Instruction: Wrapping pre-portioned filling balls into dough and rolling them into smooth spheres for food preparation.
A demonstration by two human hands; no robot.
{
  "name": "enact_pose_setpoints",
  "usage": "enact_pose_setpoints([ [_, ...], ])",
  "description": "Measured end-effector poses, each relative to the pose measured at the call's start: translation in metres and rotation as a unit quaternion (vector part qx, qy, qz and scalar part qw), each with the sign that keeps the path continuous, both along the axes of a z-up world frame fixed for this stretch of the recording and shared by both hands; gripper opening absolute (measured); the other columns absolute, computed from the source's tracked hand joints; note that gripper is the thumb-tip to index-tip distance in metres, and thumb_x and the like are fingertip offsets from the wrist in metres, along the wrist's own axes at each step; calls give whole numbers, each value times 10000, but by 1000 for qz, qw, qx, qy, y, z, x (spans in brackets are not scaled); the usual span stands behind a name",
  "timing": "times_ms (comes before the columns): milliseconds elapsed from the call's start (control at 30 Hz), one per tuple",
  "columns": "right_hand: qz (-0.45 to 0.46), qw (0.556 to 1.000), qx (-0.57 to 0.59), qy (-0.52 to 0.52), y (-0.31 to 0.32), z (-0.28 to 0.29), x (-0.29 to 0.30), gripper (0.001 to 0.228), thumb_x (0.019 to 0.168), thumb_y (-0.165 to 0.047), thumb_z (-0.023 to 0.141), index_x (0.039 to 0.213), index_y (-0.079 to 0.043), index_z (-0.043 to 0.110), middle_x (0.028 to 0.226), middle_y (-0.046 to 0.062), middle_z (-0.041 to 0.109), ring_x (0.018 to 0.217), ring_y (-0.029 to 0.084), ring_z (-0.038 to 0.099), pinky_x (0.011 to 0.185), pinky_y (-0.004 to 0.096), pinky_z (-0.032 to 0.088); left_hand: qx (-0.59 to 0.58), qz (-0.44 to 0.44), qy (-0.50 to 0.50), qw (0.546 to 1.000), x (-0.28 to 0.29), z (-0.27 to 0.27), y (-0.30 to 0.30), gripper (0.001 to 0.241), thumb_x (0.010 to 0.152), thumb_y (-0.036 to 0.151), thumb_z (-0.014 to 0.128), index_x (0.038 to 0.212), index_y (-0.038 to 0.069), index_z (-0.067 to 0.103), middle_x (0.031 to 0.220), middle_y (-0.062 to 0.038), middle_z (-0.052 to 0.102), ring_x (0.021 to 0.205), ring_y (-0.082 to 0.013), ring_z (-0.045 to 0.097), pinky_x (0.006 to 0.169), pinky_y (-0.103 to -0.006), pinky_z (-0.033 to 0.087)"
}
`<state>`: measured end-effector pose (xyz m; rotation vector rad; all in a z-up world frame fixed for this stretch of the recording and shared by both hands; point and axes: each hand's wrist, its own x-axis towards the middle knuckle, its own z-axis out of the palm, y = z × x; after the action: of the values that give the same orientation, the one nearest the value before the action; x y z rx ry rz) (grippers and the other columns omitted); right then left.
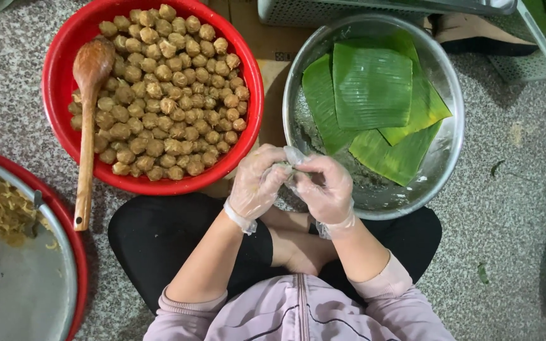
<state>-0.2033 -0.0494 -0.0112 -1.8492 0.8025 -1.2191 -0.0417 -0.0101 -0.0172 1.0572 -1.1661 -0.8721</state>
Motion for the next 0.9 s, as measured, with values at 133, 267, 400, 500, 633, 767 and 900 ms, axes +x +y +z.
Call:
enact_pose_setpoints([
  [133, 75, 974, 185, -108, -4, 1, -4, 225, 854, 15, 736, 1066, 47, 667, 920, 120, 718, 664, 105, 654, 565, 269, 596, -65, 6, 2, 998, 4, -1, -2, 243, 951, 262, 713, 1094, 69, 754, 988, -130, 688, 901, -282, 699, 837, -400, 577],
  [267, 78, 963, 227, -125, -9, -4, -6, 167, 865, 91, 730, 1001, 62, 638, 801, 120, 660, 578, 102, 614, 442, 268, 550, -92, 6, -29, 995, 5, 6, -5, 306, 916, 217, 769, 1182, 69, 744, 1149, -154, 679, 1052, -328, 705, 917, -441, 574],
  [400, 43, 992, 101, -65, -12, 0, -6, 169, 803, 114, 780, 891, 45, 653, 752, 131, 666, 540, 109, 578, 402, 292, 483, -59, -10, -8, 998, -2, -3, -4, 393, 861, 236, 822, 1195, 51, 725, 1131, -182, 709, 1033, -370, 709, 897, -487, 576],
  [500, 108, 916, 279, -268, -18, -3, -22, 221, 870, 147, 665, 1022, 1, 599, 761, 145, 606, 474, 147, 558, 350, 299, 491, 110, -51, 248, 961, -3, 20, -11, 226, 1011, 139, 580, 1175, 16, 674, 932, -166, 744, 619, -153, 695, 613, -309, 606],
  [633, -76, 989, 93, 85, -38, -33, -52, 27, 985, -39, 671, 973, -61, 680, 825, 114, 703, 669, 228, 656, 623, 341, 511, 283, -10, 401, 871, -6, 7, -14, 164, 854, 8, 645, 996, -68, 618, 653, -190, 550, 448, -174, 460, 397, -280, 382],
  [767, -70, 884, 75, 457, -32, 14, -28, 63, 935, -40, 706, 992, -25, 729, 1482, 333, 506, 1367, 518, 464, 1121, 600, 427, 218, -40, 312, 924, -13, -13, -8, 201, 994, 161, 523, 929, -12, 601, 561, -194, 528, 384, -174, 447, 311, -292, 385],
  [900, -57, 981, 39, 183, -20, 18, 11, 170, 1048, 30, 478, 1159, -25, 595, 1394, 253, 560, 1361, 424, 491, 1176, 582, 361, 363, 55, 362, 857, -14, 36, -17, 327, 902, 253, 577, 970, -64, 621, 823, -314, 707, 704, -411, 753, 595, -498, 606],
])
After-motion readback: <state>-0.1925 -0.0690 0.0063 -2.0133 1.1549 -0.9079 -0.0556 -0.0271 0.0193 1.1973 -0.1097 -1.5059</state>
